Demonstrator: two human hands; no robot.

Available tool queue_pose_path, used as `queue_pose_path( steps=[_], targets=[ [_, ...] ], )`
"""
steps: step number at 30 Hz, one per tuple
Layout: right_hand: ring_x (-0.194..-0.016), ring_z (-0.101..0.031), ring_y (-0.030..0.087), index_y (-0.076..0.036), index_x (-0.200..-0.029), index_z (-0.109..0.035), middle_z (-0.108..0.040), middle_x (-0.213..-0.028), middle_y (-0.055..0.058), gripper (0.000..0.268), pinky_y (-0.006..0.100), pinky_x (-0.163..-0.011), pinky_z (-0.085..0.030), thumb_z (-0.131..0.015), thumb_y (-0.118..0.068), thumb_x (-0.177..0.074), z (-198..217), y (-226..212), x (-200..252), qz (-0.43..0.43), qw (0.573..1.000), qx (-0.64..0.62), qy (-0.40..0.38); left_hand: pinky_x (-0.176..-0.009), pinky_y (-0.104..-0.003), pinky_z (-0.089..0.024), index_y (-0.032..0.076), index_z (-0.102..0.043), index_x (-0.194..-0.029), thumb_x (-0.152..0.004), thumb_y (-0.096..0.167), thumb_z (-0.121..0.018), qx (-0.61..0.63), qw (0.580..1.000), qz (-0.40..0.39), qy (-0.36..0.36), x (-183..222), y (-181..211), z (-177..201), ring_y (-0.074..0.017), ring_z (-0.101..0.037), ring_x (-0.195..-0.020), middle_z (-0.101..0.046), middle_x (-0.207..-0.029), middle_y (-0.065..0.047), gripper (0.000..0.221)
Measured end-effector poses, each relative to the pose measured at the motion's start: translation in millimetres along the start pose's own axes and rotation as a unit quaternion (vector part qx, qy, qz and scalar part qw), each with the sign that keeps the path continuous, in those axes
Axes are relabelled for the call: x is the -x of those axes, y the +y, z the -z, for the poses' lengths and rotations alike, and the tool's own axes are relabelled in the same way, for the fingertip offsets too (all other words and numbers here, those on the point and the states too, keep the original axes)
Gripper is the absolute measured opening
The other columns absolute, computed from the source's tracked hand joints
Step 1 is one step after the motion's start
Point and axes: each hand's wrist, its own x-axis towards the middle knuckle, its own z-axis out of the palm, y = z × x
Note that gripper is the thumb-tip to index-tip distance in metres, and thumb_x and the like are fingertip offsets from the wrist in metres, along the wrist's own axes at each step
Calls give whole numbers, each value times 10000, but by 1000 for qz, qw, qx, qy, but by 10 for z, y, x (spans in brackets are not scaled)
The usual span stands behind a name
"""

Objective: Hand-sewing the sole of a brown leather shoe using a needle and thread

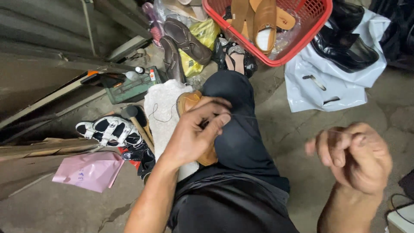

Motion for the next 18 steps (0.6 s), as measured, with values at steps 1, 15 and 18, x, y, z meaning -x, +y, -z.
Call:
queue_pose_path(
  steps=[1, 15, 18],
  targets=[
    [-587, -545, 177, -115, -1014, -678, -504, -587, -8, 197, 445, -762, -605, -564, -241, -1113, 48, 44, 22, 1, 1000, -2, -3, -640, -251, -563, 6, -678, -969, -1016, 140, -582, -3, 1000, -1, 3, 31, 13, 65, -148, -605, -721, -635, -1167, -135, 171],
    [-1071, -633, 405, 31, -1428, -583, -629, -1237, 243, 209, 548, -837, -511, -611, -100, -1267, 1670, 404, 81, -115, 718, 631, 270, -541, -235, -452, 25, -725, -985, -1036, 146, -591, 8, 999, 40, 28, 224, -324, 428, -84, -495, -519, -582, -550, -35, 187],
    [-1268, -564, 514, 95, -1407, -526, -600, -1353, 347, 384, 581, -1038, -457, -673, -31, -1075, 664, 649, -31, -40, 834, 532, 144, -547, -246, -462, 29, -738, -971, -1012, 116, -611, -17, 999, 27, 8, 226, -148, 443, -92, -510, -547, -599, -564, -39, 159]
  ],
)
